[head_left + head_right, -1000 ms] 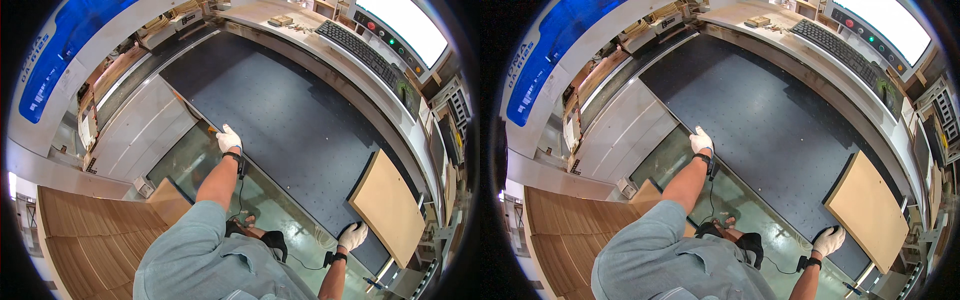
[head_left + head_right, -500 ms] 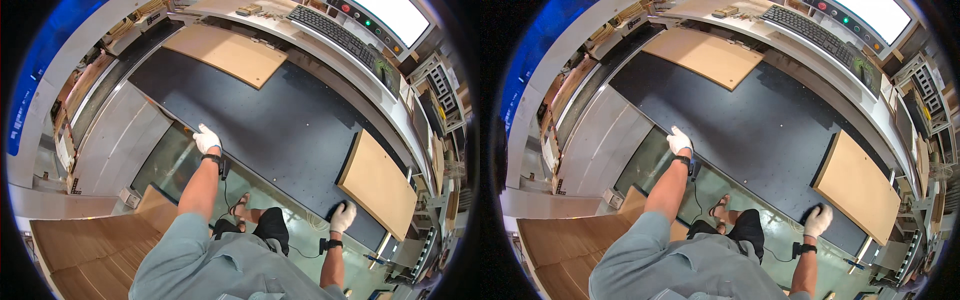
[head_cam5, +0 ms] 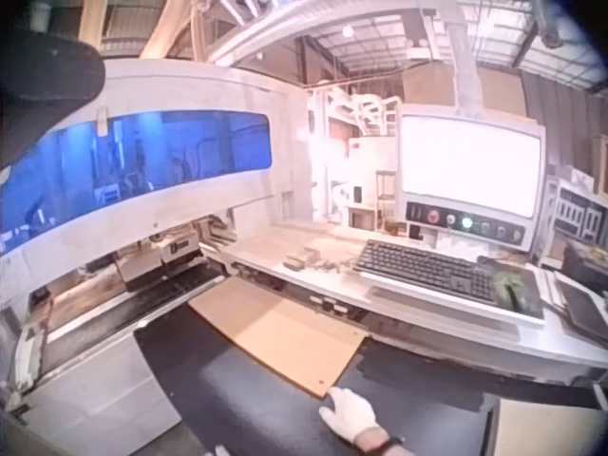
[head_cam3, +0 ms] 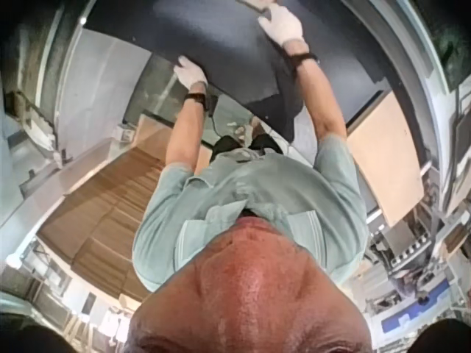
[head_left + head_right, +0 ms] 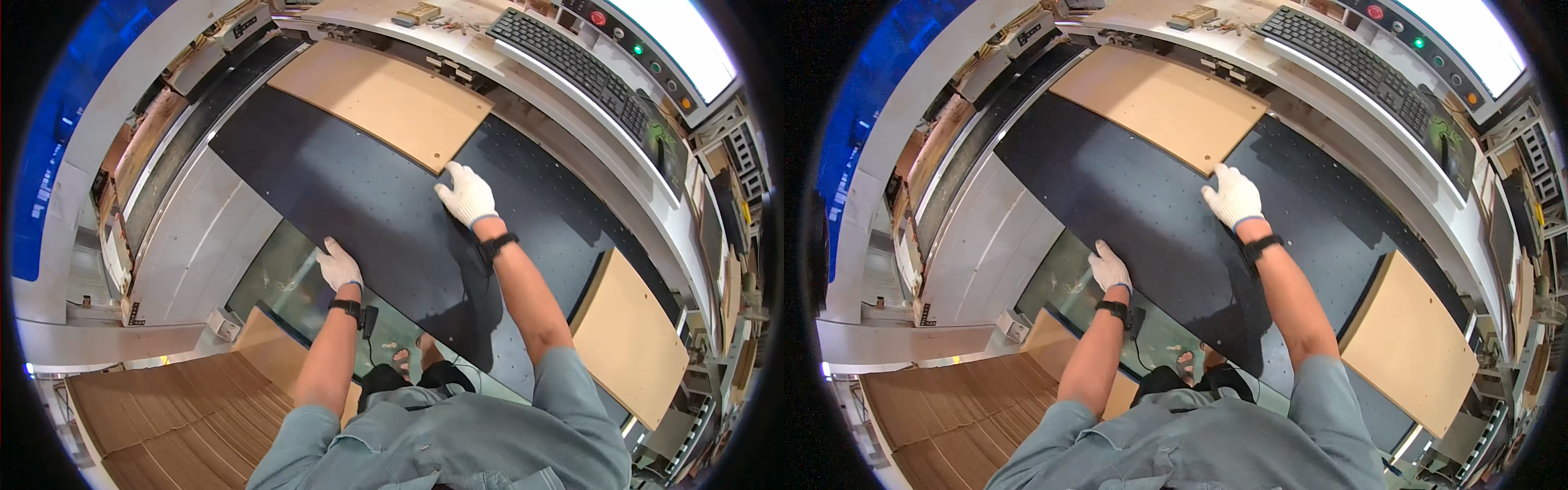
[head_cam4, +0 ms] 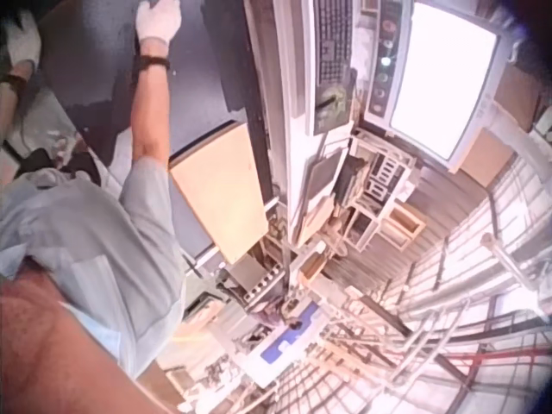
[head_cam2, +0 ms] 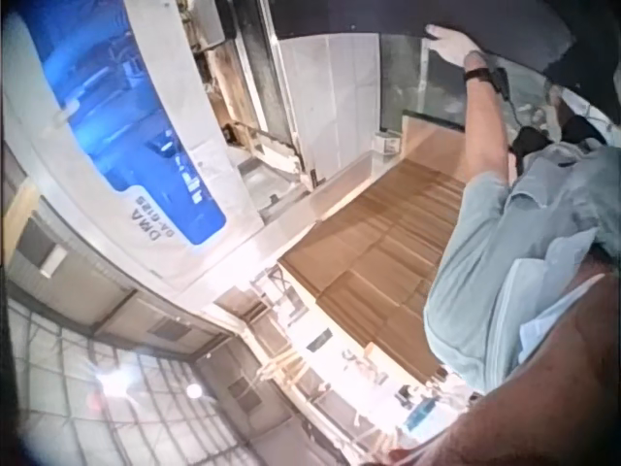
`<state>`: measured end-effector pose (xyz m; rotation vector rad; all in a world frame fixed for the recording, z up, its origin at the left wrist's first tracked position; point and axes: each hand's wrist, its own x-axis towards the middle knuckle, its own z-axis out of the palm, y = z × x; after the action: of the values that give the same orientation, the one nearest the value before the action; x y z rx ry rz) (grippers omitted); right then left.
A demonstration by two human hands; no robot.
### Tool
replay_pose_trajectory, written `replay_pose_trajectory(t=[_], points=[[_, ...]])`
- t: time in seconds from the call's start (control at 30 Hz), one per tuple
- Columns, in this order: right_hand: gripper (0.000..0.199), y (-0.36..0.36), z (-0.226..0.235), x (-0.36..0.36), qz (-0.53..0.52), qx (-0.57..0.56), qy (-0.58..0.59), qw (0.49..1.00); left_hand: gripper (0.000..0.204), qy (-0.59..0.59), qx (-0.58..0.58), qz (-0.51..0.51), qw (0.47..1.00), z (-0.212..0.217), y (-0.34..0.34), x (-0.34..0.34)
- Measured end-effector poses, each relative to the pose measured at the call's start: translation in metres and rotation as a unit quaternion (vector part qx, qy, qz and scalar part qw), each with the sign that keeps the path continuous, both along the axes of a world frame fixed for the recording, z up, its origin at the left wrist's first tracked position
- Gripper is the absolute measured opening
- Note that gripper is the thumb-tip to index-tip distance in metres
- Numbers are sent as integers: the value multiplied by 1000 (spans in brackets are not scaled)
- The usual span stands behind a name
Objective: Picking up wooden boards from a stack, placing them on a machine for processing, and using a hand tool to clean the edges.
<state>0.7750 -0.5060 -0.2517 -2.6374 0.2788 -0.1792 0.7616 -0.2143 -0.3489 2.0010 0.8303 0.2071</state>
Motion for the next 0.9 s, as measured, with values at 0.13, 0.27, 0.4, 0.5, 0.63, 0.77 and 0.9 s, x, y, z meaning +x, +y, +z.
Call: replay_pose_trajectory(t=[0.13,0.27,0.4,0.5,0.63,0.77,0.9], points=[[44,2,-16,67,-2,-28,35,999,73,5,24,8,1000,3,0,-3],[39,-2,-19,82,-9,-58,84,995,73,23,-3,-1,1000,9,-4,-4],[42,26,-9,60,47,-48,130,989,70,29,2,-13,999,6,-1,-5],[41,82,-11,16,73,-12,139,988,68,-43,5,-35,998,-23,5,3],[45,155,-20,-63,73,38,136,987,67,34,-449,-56,891,-48,51,11],[39,186,-24,-173,137,122,86,979,58,47,-539,-234,808,-11,94,-42],[39,161,-44,-281,125,430,269,853,47,50,-654,-279,701,-18,98,-105]])
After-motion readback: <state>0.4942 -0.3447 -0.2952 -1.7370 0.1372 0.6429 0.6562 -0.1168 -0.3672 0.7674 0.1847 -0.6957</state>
